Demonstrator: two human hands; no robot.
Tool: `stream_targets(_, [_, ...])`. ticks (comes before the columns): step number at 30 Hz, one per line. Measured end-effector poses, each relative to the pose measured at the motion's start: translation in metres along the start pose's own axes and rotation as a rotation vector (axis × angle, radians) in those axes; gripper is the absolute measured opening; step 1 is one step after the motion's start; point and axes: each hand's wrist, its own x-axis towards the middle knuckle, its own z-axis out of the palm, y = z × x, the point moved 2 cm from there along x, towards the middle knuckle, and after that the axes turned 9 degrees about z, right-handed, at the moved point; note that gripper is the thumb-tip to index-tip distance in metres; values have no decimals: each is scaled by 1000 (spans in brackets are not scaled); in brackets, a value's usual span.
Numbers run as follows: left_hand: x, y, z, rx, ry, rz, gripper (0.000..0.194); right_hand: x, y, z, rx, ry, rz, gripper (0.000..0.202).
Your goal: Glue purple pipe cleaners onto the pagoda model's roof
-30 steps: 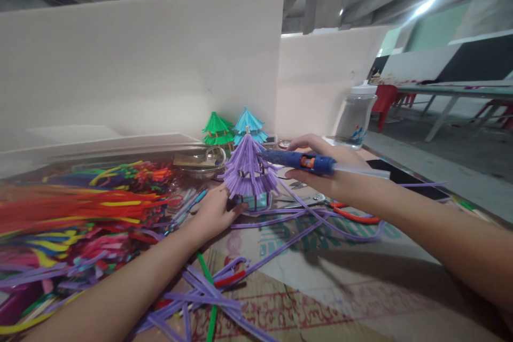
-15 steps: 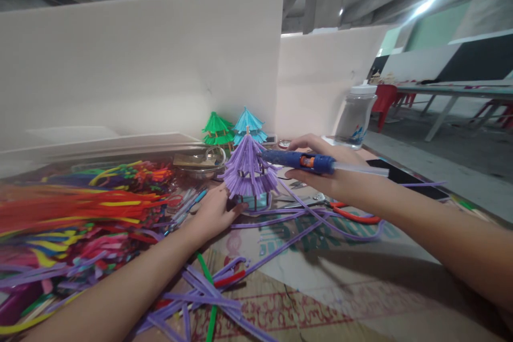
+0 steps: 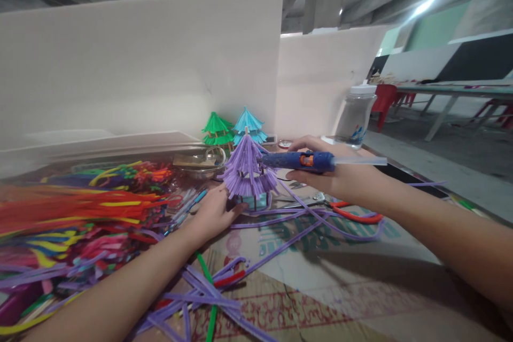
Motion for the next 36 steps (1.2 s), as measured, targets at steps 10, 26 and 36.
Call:
stream_targets(10, [0,1,1,-33,2,11,50,-3,-1,-1,-104,30,-48,37])
stream_targets(26, [0,-3,3,-18,4,13,43,-10,-8,-6,-172,-29,-133,31])
stream_targets(36, [0,-3,3,-9,9,22,47,-10,-8,-3,-197,20,-145,27])
